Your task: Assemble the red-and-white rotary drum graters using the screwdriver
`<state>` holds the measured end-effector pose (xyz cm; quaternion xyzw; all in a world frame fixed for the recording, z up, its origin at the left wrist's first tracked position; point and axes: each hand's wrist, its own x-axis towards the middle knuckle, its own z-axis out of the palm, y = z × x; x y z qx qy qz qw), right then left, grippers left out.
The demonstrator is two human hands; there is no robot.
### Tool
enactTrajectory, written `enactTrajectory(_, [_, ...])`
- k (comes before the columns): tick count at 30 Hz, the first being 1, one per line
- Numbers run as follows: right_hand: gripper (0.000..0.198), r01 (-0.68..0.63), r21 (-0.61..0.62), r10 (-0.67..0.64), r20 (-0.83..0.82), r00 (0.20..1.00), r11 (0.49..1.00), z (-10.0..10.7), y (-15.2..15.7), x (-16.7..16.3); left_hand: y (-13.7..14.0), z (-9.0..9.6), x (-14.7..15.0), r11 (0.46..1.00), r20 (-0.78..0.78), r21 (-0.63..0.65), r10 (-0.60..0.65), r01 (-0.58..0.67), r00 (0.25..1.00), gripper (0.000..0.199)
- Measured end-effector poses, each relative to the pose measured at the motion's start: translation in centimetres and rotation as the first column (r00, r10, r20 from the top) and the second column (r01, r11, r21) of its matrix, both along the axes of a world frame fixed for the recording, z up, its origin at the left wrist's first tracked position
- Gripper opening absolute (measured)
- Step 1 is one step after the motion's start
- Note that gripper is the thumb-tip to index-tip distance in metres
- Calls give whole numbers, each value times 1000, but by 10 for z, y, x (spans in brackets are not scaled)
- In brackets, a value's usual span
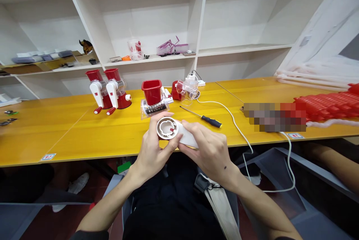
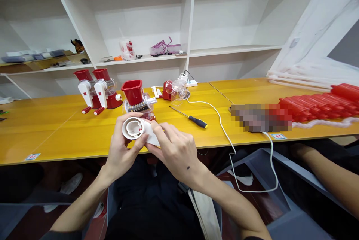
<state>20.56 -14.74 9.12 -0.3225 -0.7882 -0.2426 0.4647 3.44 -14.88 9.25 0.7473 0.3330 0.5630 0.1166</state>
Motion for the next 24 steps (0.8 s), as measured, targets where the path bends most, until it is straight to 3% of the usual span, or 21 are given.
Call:
enactTrajectory(5, [32, 38, 23, -39, 31, 999, 999, -3, -3, -5, -1, -2, 4, 995, 64, 26, 93, -95, 994, 38])
enactTrajectory(14, [30, 23, 26, -24, 22, 999, 999, -5, 0, -10, -2, -4, 9, 993, 155, 21, 111, -116, 982, 25])
enactTrajectory(24, [31, 32, 41, -33, 24, 999, 999, -7, -1, -12, -1, -7, 8, 990, 163, 33, 133, -140, 978, 26])
